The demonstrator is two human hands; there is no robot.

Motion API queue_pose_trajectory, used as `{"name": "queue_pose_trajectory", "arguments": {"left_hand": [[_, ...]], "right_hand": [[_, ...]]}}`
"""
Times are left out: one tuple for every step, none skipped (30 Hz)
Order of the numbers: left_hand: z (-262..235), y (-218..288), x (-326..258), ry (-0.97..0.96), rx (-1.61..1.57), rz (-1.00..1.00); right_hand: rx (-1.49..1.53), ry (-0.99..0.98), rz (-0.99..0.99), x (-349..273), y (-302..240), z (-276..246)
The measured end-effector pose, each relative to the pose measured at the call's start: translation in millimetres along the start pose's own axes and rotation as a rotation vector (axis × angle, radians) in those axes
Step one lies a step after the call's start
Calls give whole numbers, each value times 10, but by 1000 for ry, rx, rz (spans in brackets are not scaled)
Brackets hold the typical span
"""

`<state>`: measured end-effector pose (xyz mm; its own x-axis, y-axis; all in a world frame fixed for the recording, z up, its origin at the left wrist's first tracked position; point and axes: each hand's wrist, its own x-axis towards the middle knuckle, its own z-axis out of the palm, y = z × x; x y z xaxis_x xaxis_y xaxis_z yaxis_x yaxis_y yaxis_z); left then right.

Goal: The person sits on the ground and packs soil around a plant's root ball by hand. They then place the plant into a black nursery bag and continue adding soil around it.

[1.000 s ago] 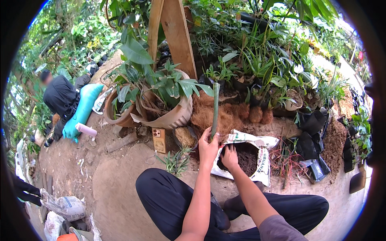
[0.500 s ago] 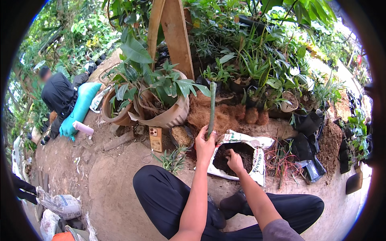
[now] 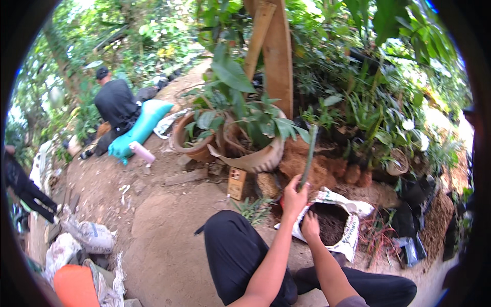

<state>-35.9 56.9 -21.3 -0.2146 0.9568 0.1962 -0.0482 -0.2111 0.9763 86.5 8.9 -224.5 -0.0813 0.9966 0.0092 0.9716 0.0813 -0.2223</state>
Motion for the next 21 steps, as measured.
{"name": "queue_pose_trajectory", "arguments": {"left_hand": [[-8,-1,1,-2,-30,-56],[-23,7,19,-12,-29,-88],[-29,21,0,1,-25,-49],[-45,36,2,-2,-10,-35],[-44,51,-10,-10,-1,-25],[-41,69,-9,-4,-10,-19],[-39,87,-3,4,-46,-43],[-29,102,-13,10,-83,-73],[-10,117,-28,7,-125,-131],[-9,134,-33,14,-139,-144],[-7,150,-35,16,-160,-138],[-16,166,-41,11,-181,-159],[-25,183,-29,3,-196,-199],[-28,195,-51,12,-226,-239],[-29,205,-59,9,-223,-247],[-34,215,-57,7,-221,-252],[-34,213,-71,0,-224,-279],[-28,210,-83,-1,-215,-261],[-26,206,-80,1,-202,-274],[-36,189,-120,-5,-195,-306],[-34,184,-109,-13,-186,-342]], "right_hand": [[32,-12,-22,-32,39,11],[32,29,-69,-77,68,17],[40,47,-109,-120,109,6],[64,46,-130,-152,162,-18],[93,81,-164,-178,214,-45],[114,117,-185,-188,269,-81],[123,121,-174,-190,323,-119],[239,167,-123,-168,371,-155],[343,179,-43,-156,428,-193],[447,192,38,-135,478,-230],[580,195,150,-115,529,-268],[656,204,246,-107,570,-301],[729,196,376,-78,612,-344],[864,107,505,-48,655,-396],[899,120,476,-47,686,-446],[925,120,484,-21,716,-516],[937,107,518,-26,744,-584],[1009,90,512,-35,760,-657],[1056,65,501,-26,767,-734],[1094,26,523,-80,787,-802],[1139,-14,551,-93,800,-875]]}}
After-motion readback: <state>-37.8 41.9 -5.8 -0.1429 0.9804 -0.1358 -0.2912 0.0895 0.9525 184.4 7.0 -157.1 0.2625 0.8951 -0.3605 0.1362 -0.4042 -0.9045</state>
